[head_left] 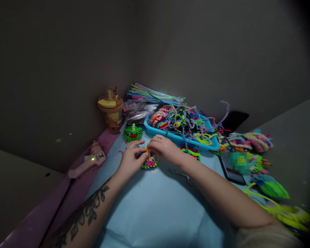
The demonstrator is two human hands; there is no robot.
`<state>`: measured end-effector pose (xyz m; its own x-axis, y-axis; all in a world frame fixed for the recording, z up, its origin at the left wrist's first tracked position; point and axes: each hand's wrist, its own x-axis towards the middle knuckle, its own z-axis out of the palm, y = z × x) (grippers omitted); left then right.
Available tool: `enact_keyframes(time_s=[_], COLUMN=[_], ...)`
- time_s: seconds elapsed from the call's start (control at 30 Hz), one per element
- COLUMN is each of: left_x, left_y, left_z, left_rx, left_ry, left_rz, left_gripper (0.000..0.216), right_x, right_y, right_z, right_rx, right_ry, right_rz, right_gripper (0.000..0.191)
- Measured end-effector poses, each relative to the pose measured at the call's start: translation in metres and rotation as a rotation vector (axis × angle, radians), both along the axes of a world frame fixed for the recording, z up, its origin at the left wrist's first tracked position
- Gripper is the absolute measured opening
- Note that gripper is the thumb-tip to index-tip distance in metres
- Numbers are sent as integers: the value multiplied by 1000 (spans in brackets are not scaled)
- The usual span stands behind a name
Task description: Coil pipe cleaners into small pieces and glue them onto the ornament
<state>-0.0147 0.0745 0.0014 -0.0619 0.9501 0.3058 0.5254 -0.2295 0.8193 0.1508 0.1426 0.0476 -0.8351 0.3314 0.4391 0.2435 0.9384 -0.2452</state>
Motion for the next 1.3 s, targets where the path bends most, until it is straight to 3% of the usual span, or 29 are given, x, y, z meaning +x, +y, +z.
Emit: enact_keyframes(time_s=[0.27, 0.6, 1.0, 1.3], left_x=[1, 2, 1, -3], left_y=[-1, -5, -6, -9], left_z=[5, 7, 8, 11], left_rx=[1, 37, 109, 93], left_ry=[45, 50, 130, 215], left_rz=[-28, -32, -25, -115], left_gripper=[8, 8, 6, 19], right_x=[6, 6, 3, 5], right_y=[-10, -10, -14, -19], right_z=[-8, -12, -4, -3], right_rx=[3, -37, -150, -246], right_ry=[61, 145, 10, -40], right_rz=[-81, -55, -97, -188], right_gripper=[15, 16, 10, 8])
